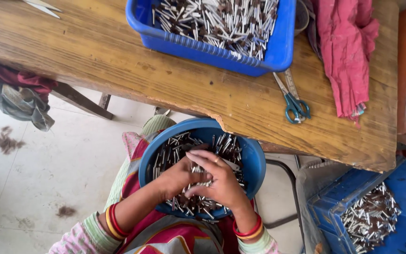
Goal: The person sits cross-legged on the floor and sorts small metal pins from a blue bowl on their lap. They pick up the pins by hand, separate them, and place them into a blue rectangular tray on the wooden table in front of them.
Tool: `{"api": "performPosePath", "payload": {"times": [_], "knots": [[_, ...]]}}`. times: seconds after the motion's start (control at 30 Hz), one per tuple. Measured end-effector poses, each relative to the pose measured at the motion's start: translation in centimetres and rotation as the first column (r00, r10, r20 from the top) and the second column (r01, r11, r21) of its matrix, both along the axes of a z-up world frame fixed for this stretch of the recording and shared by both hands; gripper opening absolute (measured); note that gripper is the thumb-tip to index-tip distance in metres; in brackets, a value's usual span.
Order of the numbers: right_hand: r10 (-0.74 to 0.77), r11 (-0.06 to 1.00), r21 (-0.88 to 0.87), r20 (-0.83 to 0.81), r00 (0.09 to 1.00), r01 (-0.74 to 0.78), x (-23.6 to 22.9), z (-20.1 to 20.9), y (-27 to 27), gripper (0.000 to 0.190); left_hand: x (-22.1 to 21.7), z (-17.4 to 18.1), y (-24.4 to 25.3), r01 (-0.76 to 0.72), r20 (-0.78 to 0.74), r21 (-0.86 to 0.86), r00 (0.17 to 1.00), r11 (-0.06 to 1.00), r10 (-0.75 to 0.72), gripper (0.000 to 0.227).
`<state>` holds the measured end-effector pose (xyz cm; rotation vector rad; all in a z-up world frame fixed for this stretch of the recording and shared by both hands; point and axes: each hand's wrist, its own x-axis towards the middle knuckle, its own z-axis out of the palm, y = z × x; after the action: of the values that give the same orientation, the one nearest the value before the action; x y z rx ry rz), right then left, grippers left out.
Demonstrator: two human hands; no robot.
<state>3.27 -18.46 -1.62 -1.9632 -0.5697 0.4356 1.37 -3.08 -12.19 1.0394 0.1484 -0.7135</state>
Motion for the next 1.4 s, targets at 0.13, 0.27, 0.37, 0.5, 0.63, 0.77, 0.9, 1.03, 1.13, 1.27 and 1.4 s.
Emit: {"api": "performPosePath", "payload": {"times": [0.13,0.27,0.37,0.5,0.63,0.77,0.9,1.03,1.13,1.27,1.4], "knots": [[-0.08,0.996,-0.016,0.275,0.958,0.088,-0.5,-1.2,-0.4,0.062,-0.5,2.2,0.2,-0.075,0.361,0.525,0.922,0.848,-0.142,0.108],[-0.266,0.964,0.072,0.227,0.937,0.256,-1.1,-2.8,-1.9,0.023,0.7,2.3,0.9,-0.091,0.212,-0.012,0.973,0.996,0.091,0.069],[-0.349,0.928,0.177,0.096,0.932,0.329,-1.8,-4.9,-2.2,0.021,0.9,1.4,0.5,-0.199,-0.361,-0.323,0.93,0.925,0.074,0.044],[0.043,0.991,-0.118,0.749,0.662,0.069,-0.1,1.9,2.0,0.079,0.2,-2.8,-1.6,-0.352,-0.323,-0.313,0.913,0.882,0.25,0.033],[0.076,0.976,-0.217,0.35,0.934,0.002,0.0,-3.4,-1.7,0.09,0.4,1.3,-0.5,-0.167,-0.207,-0.247,0.971,0.955,0.117,0.042],[0.084,0.996,-0.07,0.538,0.839,-0.055,-0.8,0.0,0.1,0.085,0.7,0.0,-0.5,-0.379,-0.516,-0.327,0.839,0.866,0.172,0.029],[0.039,0.999,-0.043,0.761,0.648,-0.01,-1.4,-2.7,-0.8,0.039,1.7,-1.5,-0.6,-0.561,-0.589,-0.351,0.755,0.75,0.29,0.023],[-0.03,0.997,-0.028,0.672,0.74,0.065,-1.0,-5.9,-4.3,0.018,2.1,-0.4,-0.6,-0.519,-0.553,-0.352,0.787,0.779,0.274,0.027],[-0.192,0.979,-0.056,0.094,0.977,0.198,-0.2,-3.9,-4.9,0.021,1.8,2.4,0.8,-0.23,-0.382,-0.325,0.919,0.917,0.095,0.032],[0.077,0.984,-0.175,0.374,0.924,-0.012,1.1,0.9,-0.8,0.122,0.4,-0.3,-0.6,-0.149,-0.344,-0.329,0.939,0.932,0.029,0.04],[0.146,0.983,-0.167,0.423,0.894,-0.082,0.0,-2.7,-1.9,0.111,-0.1,2.1,-0.1,-0.153,-0.236,-0.338,0.969,0.929,0.073,0.049]]}}
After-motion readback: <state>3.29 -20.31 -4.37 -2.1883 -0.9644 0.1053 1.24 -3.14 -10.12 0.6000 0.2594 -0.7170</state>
